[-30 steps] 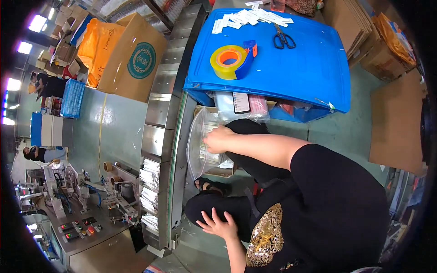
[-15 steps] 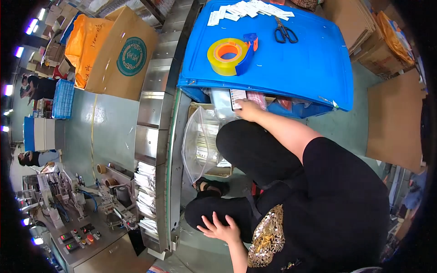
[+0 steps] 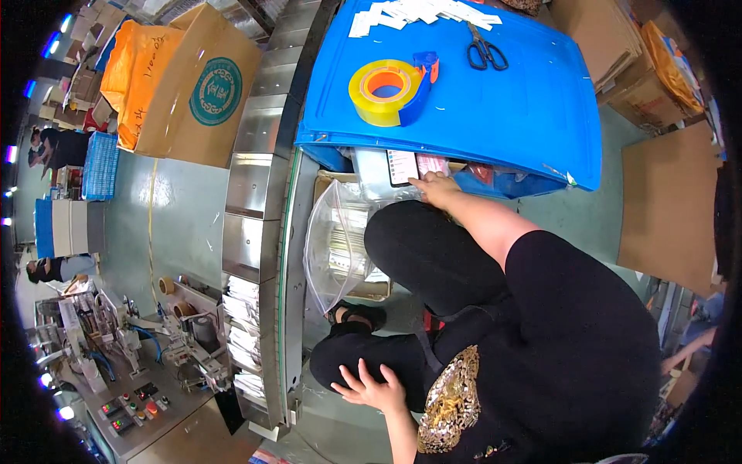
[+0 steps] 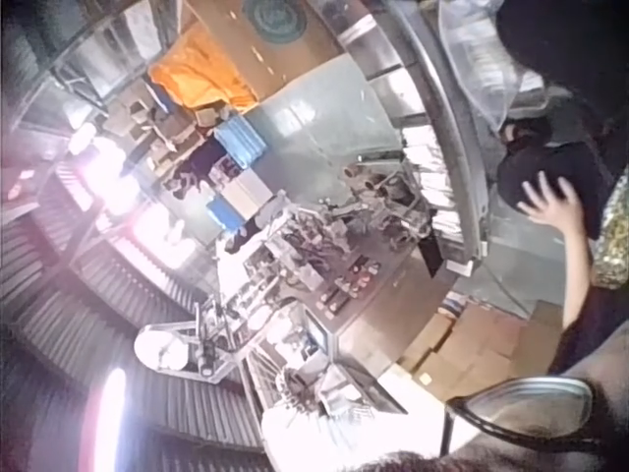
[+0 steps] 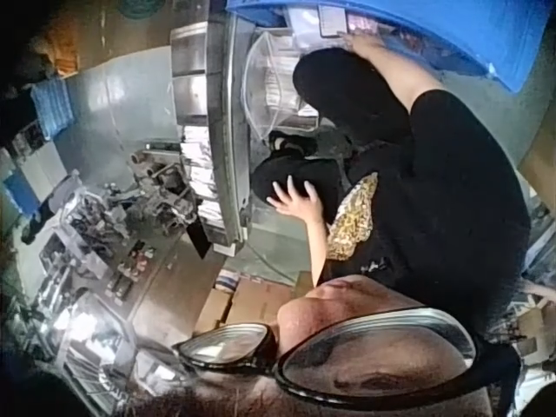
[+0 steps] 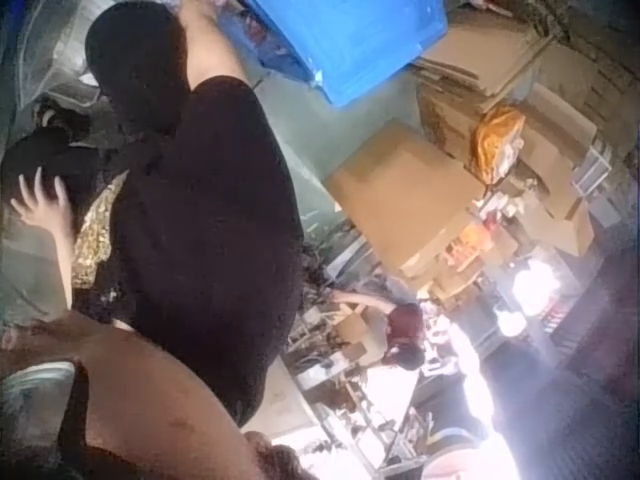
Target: The recorder is taking small white packets from a conveyor belt and putting them into plastic bags.
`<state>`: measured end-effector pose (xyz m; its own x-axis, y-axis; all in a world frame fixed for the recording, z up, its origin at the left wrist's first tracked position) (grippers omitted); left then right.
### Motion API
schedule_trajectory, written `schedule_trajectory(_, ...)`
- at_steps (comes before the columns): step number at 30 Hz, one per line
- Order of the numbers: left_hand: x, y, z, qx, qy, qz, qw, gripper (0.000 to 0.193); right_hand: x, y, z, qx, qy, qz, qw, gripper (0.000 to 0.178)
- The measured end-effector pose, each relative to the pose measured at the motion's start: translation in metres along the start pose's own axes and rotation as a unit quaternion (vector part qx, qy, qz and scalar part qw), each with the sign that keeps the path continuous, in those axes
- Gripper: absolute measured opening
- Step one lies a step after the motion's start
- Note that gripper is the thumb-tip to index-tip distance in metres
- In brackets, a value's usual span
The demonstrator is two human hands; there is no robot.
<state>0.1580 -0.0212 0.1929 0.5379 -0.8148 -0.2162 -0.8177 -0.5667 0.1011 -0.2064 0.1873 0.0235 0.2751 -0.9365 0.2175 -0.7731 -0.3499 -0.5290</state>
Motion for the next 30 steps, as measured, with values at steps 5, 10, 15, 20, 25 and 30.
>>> schedule_trajectory(5, 0.003, -0.003, 0.0, -0.001, -0.004, -0.006, 1.0, 0.041, 0.002, 0.001, 0.004, -0.007, 0.003, 0.017, 1.0, 0.059)
schedule_trajectory(10, 0.006, -0.004, 0.0, -0.007, -0.013, -0.01, 1.0, 0.041, -0.002, -0.001, 0.012, -0.048, 0.032, 0.021, 0.998, 0.066)
schedule_trajectory(15, 0.004, -0.004, -0.003, -0.01, -0.012, -0.009, 1.0, 0.041, -0.007, 0.002, 0.021, -0.069, 0.098, 0.062, 0.991, 0.064)
schedule_trajectory(20, 0.007, -0.006, -0.003, -0.013, -0.015, -0.012, 1.0, 0.041, -0.006, 0.002, 0.022, -0.067, 0.083, 0.053, 0.993, 0.065)
schedule_trajectory(25, 0.009, -0.009, -0.002, -0.008, -0.009, -0.024, 1.0, 0.041, -0.006, 0.005, 0.026, -0.066, 0.073, 0.055, 0.994, 0.067)
schedule_trajectory(30, 0.01, -0.01, -0.002, -0.003, -0.009, -0.032, 0.999, 0.041, -0.007, 0.006, 0.027, -0.07, 0.078, 0.056, 0.993, 0.066)
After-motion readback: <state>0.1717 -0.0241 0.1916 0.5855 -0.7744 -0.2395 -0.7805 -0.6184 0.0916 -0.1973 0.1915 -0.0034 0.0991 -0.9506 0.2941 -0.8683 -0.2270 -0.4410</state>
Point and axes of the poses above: each hand's wrist, its own y-axis towards the middle knuckle, its own z-axis out of the palm, x = y × z, the point moved 3 cm from there along y, towards the middle knuckle, and after that the axes turned 8 degrees about -y, right-handed, at the moved point
